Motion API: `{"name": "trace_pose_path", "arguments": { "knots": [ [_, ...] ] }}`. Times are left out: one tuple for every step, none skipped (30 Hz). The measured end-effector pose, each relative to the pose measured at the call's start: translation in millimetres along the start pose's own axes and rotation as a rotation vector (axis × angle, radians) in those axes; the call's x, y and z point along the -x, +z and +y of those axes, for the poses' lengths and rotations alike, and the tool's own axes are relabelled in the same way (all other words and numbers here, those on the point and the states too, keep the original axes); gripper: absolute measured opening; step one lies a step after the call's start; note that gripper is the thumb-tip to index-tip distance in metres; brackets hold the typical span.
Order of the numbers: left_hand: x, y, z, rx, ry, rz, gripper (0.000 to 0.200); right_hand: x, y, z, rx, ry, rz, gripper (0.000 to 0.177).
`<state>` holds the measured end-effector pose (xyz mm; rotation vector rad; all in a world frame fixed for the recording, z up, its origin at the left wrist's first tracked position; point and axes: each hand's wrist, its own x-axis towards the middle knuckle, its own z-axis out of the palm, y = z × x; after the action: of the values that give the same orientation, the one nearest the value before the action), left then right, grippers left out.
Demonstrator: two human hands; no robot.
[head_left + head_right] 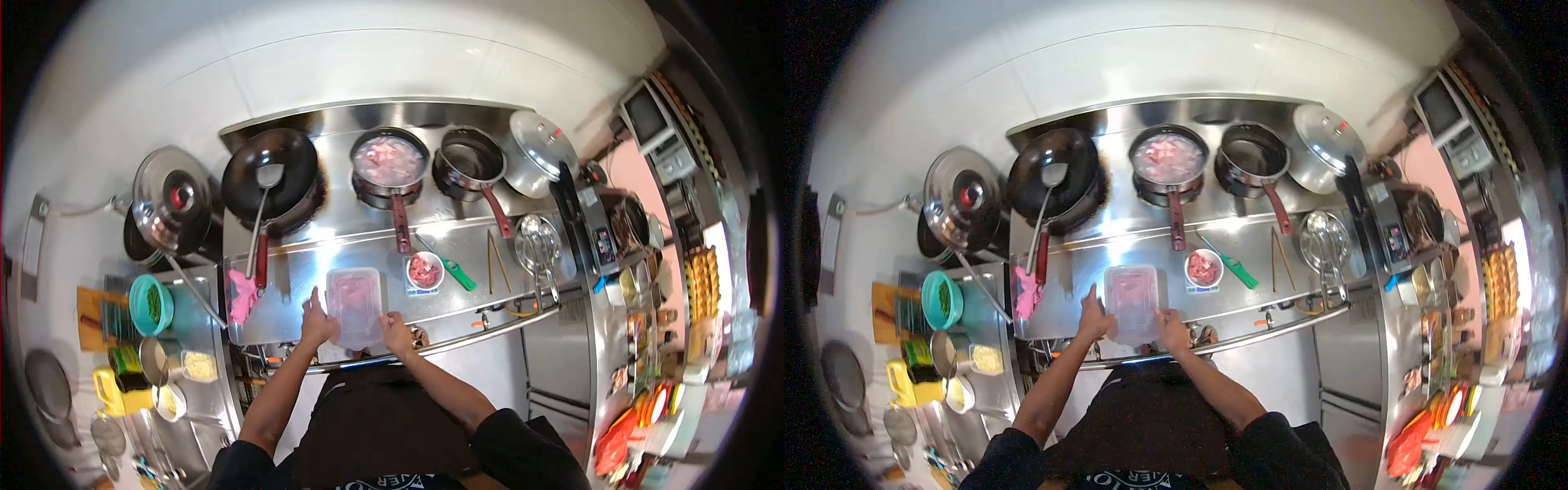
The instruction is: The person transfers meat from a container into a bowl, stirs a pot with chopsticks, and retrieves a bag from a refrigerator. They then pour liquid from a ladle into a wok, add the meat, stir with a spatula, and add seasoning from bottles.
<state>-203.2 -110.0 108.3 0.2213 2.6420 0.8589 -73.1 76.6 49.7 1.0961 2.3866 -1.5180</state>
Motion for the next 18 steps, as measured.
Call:
{"name": "trace_pose_path", "arguments": {
  "knots": [
    [2,-26,43,-0.103,0.048,-0.058,0.079,4,11,18,-0.016,0.094,0.009,0.07],
    [-16,-21,52,-0.157,0.206,0.008,0.078,7,20,30,-0.036,0.19,0.019,0.072],
    [-33,-9,56,-0.204,0.368,0.072,0.077,39,5,-2,-0.408,0.357,-0.1,0.08],
    [-48,4,60,-0.241,0.532,0.137,0.076,50,13,-3,-0.589,0.525,-0.201,0.084],
    [-65,19,65,-0.282,0.605,0.141,0.071,61,26,-1,-0.774,0.682,-0.304,0.089],
    [-80,34,68,-0.32,0.677,0.148,0.066,66,43,-1,-0.894,0.772,-0.391,0.091],
    [-89,46,72,-0.356,0.749,0.158,0.061,71,59,-1,-1.0,0.871,-0.477,0.096],
    [-87,49,79,-0.372,0.669,0.074,0.056,72,81,-2,-1.054,0.861,-0.447,0.094],
    [-80,44,86,-0.393,0.584,-0.009,0.051,66,95,-7,-1.022,0.866,-0.41,0.098],
    [-73,45,90,-0.417,0.494,-0.086,0.047,53,108,0,-0.984,0.844,-0.341,0.098],
    [-66,54,87,-0.418,0.493,0.043,0.041,36,125,15,-0.948,0.821,-0.277,0.099],
    [-59,58,82,-0.438,0.414,0.06,0.042,42,122,19,-0.943,0.736,-0.201,0.096],
    [-52,59,77,-0.462,0.337,0.081,0.043,48,119,21,-0.933,0.65,-0.127,0.093],
    [-47,60,76,-0.478,0.262,0.115,0.044,55,115,22,-0.919,0.564,-0.054,0.091],
    [-41,65,66,-0.471,0.178,0.172,0.047,66,94,14,-0.941,0.411,0.031,0.087],
    [-31,67,60,-0.426,0.123,0.195,0.047,77,69,7,-0.959,0.257,0.116,0.084],
    [-19,68,50,-0.384,0.073,0.216,0.046,82,39,8,-1.077,0.249,-0.064,0.082],
    [-20,82,13,-0.467,0.131,0.19,0.047,79,36,22,-1.108,0.256,-0.185,0.085]
  ]
}}
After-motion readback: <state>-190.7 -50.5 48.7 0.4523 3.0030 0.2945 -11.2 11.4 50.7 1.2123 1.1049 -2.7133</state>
